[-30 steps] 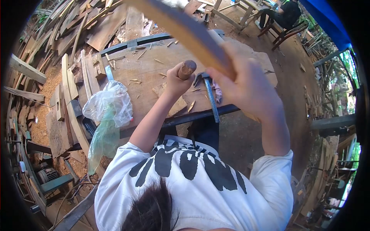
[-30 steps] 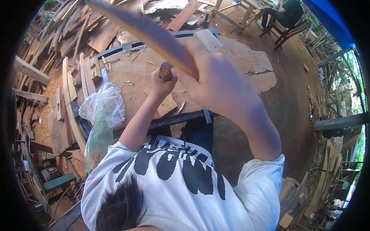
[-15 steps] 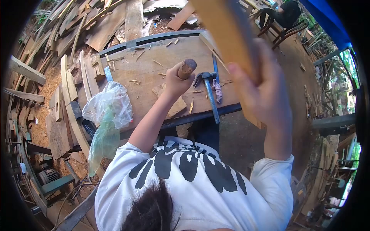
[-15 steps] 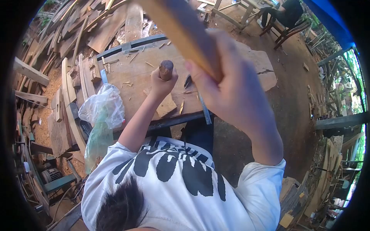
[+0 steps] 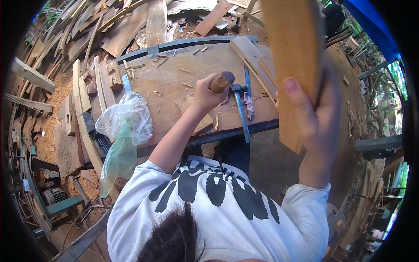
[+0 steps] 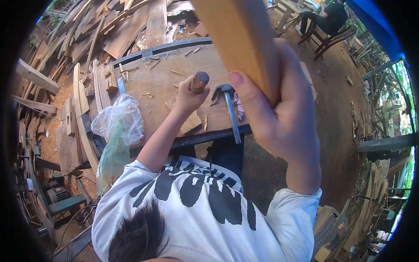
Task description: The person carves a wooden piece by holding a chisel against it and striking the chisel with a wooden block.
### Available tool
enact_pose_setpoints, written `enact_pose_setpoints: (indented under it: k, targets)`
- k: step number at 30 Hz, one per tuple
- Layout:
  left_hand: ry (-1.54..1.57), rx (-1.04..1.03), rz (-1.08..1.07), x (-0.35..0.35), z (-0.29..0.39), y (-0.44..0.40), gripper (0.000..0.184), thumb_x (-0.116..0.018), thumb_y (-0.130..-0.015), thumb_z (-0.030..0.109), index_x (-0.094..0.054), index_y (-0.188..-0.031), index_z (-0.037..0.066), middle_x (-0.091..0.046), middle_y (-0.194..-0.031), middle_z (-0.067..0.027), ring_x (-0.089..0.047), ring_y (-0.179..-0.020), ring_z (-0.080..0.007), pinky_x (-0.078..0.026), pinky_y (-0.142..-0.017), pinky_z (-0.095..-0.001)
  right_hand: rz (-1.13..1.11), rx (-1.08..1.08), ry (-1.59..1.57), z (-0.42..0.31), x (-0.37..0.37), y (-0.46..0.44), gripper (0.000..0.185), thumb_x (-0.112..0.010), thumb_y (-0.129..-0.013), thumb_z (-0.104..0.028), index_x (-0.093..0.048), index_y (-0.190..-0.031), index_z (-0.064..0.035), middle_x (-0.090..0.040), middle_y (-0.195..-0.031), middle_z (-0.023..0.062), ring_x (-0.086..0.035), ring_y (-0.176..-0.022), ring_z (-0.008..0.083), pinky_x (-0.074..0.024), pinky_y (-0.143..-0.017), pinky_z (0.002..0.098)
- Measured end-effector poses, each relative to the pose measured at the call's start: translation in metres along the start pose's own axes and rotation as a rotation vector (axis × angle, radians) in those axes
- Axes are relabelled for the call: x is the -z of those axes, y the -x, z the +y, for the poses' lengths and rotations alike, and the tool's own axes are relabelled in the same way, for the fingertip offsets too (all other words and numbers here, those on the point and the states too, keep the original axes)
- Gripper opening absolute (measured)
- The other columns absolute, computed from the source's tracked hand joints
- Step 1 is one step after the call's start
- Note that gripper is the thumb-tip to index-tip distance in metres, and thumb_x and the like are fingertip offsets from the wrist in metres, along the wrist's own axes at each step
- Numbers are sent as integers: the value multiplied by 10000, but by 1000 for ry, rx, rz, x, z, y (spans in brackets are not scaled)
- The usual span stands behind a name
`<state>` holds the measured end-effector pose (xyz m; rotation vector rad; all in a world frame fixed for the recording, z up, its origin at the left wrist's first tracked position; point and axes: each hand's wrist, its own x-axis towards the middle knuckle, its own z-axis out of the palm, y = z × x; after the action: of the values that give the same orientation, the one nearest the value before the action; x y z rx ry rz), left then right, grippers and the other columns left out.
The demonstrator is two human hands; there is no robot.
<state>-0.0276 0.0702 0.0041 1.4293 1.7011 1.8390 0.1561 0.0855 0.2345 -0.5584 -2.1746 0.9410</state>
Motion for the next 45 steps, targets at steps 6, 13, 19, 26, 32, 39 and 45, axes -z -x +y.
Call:
enact_pose_setpoints:
  k: [6,13,19,26,32,39,45]
  targets:
    - [134,-32,13,-4,-3,-1,223,-740,-705,42,-646,-907,23,-664,-754,-121,-653,-667,-173,-508,-634,-298,-312,-153,261,24,-22,8,262,-633,-892,-134,-528,-1095,-7,-636,-851,179,-657,-801,297,-496,-706,385]
    - [-17,-54,24,0,-3,3,230,-740,-705,43,-650,-915,17,-679,-775,-123,-677,-701,-175,-520,-653,-297,-152,88,100,7,4,4,311,-629,-884,-99,-514,-1162,-24,-648,-807,199,-689,-759,360,-511,-682,400]
    - [42,-11,40,2,-5,0,218,-730,-703,37,-645,-902,15,-670,-759,-105,-661,-688,-159,-515,-648,-293,-117,24,199,29,-25,13,295,-632,-890,-128,-525,-1134,-2,-674,-832,176,-708,-787,301,-524,-687,363]
    - [81,-30,58,5,-10,3,224,-716,-713,36,-650,-926,10,-672,-762,-99,-648,-696,-140,-515,-656,-296,-149,-50,137,14,-8,9,293,-639,-895,-148,-522,-1104,20,-678,-823,177,-710,-777,277,-521,-674,368]
    - [38,2,40,6,-5,0,137,-696,-741,47,-619,-851,21,-635,-729,-51,-604,-674,-98,-486,-624,-275,124,51,-47,15,-15,17,274,-621,-915,-171,-513,-1097,3,-653,-887,110,-642,-684,247,-515,-664,397]
    - [142,-43,52,5,-15,3,247,-713,-715,32,-664,-956,17,-686,-791,-92,-662,-723,-133,-517,-675,-285,-352,-247,257,24,-13,12,362,-641,-891,-161,-500,-1168,24,-655,-884,199,-659,-844,301,-502,-757,393]
    - [71,30,35,8,-14,1,261,-721,-725,43,-667,-979,17,-697,-814,-99,-671,-763,-124,-525,-701,-288,-107,-122,35,9,-13,14,439,-636,-894,-147,-490,-1243,76,-651,-1008,180,-640,-929,222,-478,-867,340]
